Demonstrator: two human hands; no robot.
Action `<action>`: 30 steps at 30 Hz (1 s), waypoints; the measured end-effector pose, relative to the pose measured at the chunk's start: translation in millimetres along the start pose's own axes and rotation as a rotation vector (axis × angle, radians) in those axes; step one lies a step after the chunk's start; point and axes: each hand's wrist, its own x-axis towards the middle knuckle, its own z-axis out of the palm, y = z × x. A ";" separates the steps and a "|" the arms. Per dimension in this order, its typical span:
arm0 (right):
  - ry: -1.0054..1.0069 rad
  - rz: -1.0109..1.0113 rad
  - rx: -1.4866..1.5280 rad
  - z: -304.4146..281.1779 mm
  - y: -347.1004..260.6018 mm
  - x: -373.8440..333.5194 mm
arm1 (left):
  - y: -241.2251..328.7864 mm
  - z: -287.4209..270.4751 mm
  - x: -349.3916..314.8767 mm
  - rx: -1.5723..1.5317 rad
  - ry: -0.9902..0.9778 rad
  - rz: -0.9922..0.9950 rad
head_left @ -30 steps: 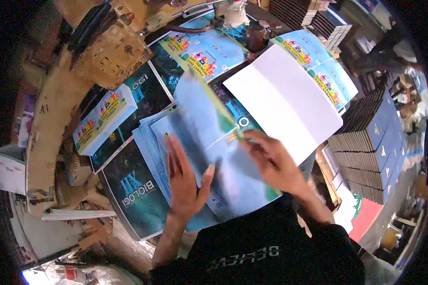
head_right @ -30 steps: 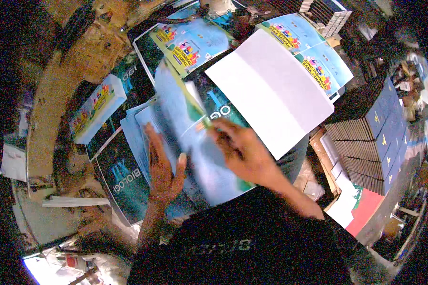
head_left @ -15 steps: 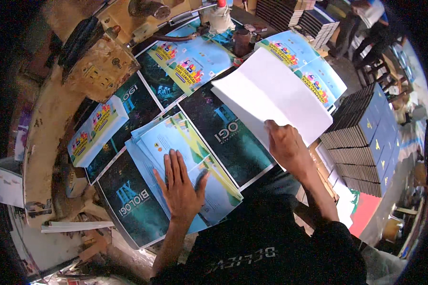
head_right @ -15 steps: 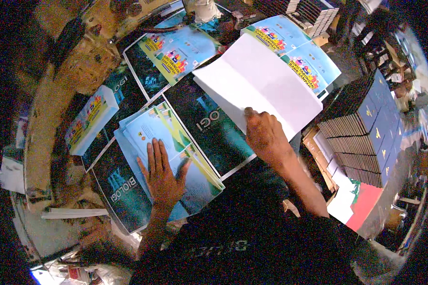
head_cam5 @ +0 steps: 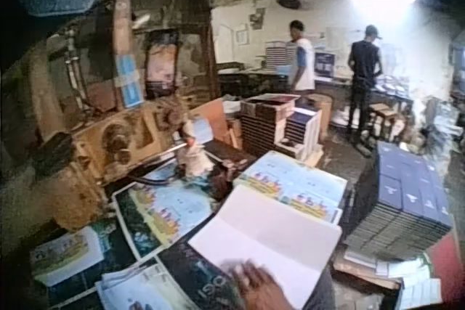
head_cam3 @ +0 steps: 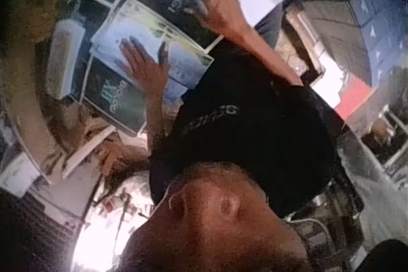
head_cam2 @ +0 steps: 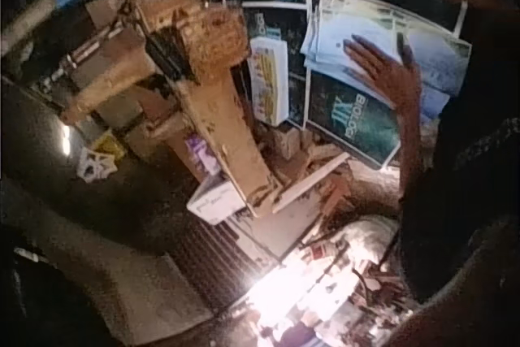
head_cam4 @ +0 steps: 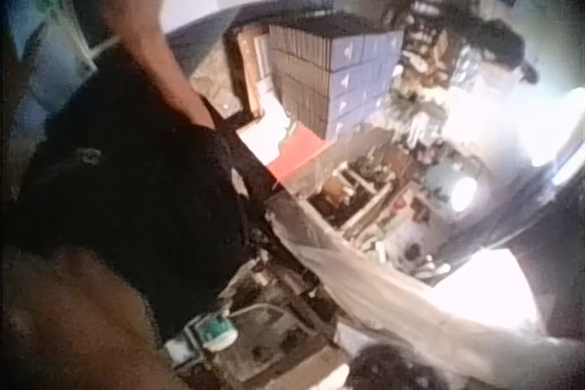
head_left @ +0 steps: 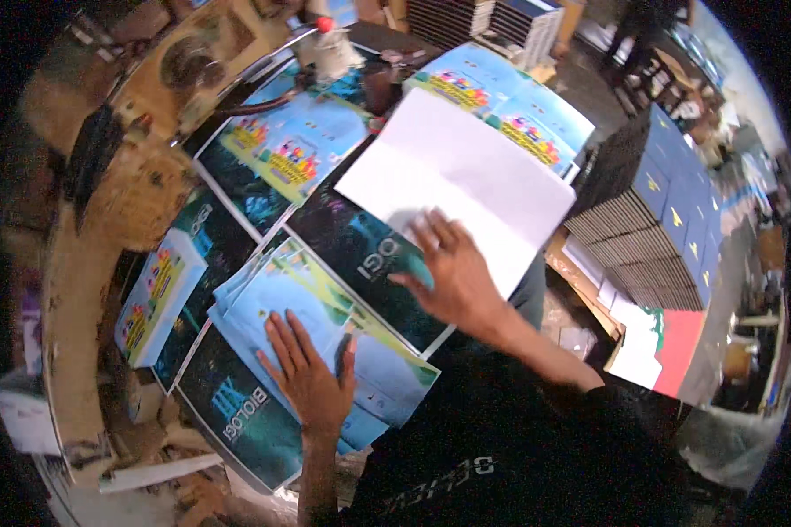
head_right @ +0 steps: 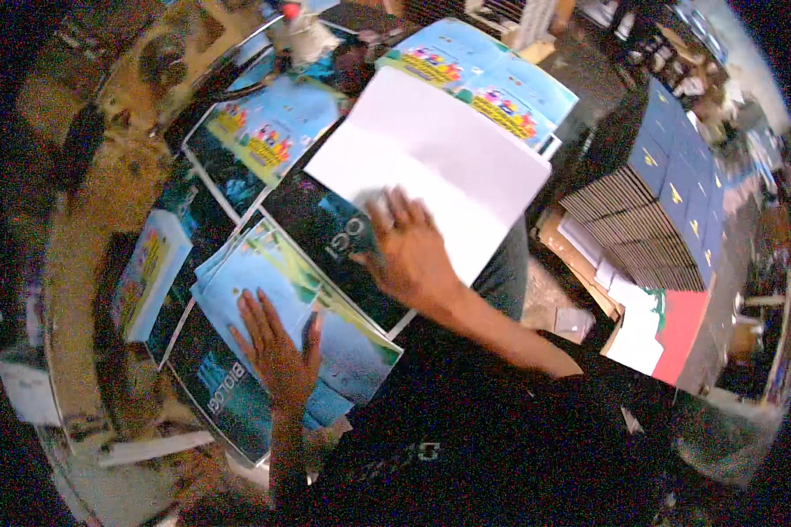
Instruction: The person collates printed book sections by picking up stacks of pages, fanning them out to check alignment, and placing them onto a growing pile of organized book blocks on a work table.
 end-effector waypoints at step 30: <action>-0.633 0.358 0.036 -57.5 25.6 25.8 | 4.0 3.0 3.9 -0.046 0.021 -0.030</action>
